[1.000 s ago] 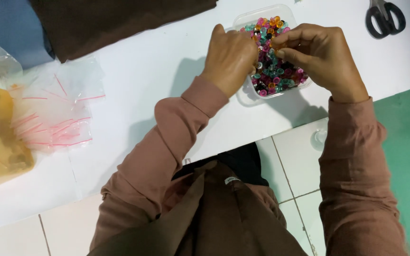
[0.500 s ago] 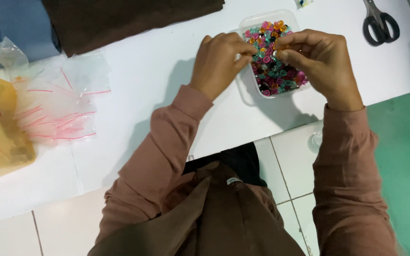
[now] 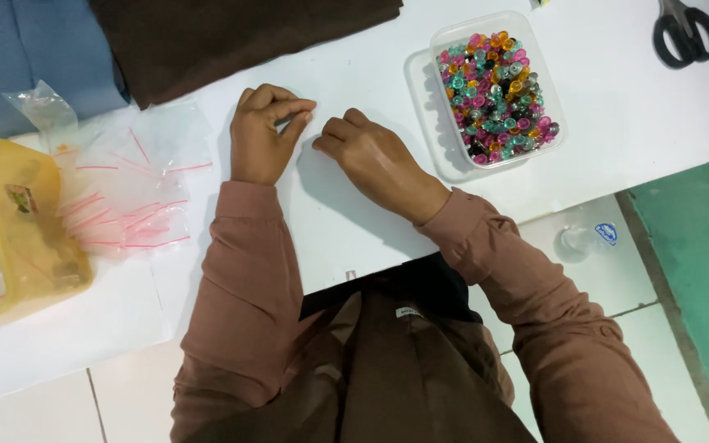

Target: Packaging small beads into plastic bags by hand

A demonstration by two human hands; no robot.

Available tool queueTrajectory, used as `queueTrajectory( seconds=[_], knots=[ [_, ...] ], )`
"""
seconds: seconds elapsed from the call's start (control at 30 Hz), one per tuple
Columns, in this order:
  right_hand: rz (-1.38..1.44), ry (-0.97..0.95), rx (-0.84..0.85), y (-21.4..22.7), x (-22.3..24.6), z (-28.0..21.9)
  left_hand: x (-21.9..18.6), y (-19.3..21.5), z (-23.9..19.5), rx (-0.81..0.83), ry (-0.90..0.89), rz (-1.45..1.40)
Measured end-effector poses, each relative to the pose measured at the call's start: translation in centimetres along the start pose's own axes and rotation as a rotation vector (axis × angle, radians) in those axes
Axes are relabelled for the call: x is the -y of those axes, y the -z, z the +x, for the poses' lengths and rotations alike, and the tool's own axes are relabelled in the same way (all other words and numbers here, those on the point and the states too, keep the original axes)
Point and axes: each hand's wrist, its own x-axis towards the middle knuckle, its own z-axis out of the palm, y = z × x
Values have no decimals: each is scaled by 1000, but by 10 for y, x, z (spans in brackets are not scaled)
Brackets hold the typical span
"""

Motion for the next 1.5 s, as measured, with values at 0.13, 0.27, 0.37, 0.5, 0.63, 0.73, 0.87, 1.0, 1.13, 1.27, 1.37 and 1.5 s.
queueTrajectory(
  seconds=[0.13, 0.27, 0.37, 0.5, 0.63, 0.73, 0.87, 1.0, 1.13, 1.27, 1.37, 1.5],
  knots=[
    [245, -91, 84, 45, -3, -10, -14, 4, 2, -3, -41, -15],
    [118, -118, -83, 77, -63, -51, -41, -4, 13, -112, -171, -14],
    [-74, -193, -102, 107, -98, -82, -73, -26, 30, -50, -266, -64],
    [-175, -342, 13, 123, -116, -99, -104, -92, 66, 131, -422, -68],
    [-243, -253, 10, 106, -123, -103, -108, -177, 92, 184, -409, 126],
    [-231, -256, -18, 99, -128, -104, -100, -219, 100, 250, -289, 372],
    [-41, -283, -50, 103, -129, -102, -101, -212, 104, 209, -305, 350],
    [198, -363, -39, 119, -116, -95, -112, -173, 102, 259, -230, -88],
    [374, -423, -101, 122, -115, -99, -118, -162, 104, 264, -124, -292],
    [697, -686, -150, 128, -112, -96, -117, -168, 105, 269, 33, -583],
    [814, -678, -186, 125, -117, -101, -107, -178, 105, 321, 142, -804],
    [814, -603, -224, 122, -121, -102, -105, -174, 106, 415, 335, -1006]
  ],
)
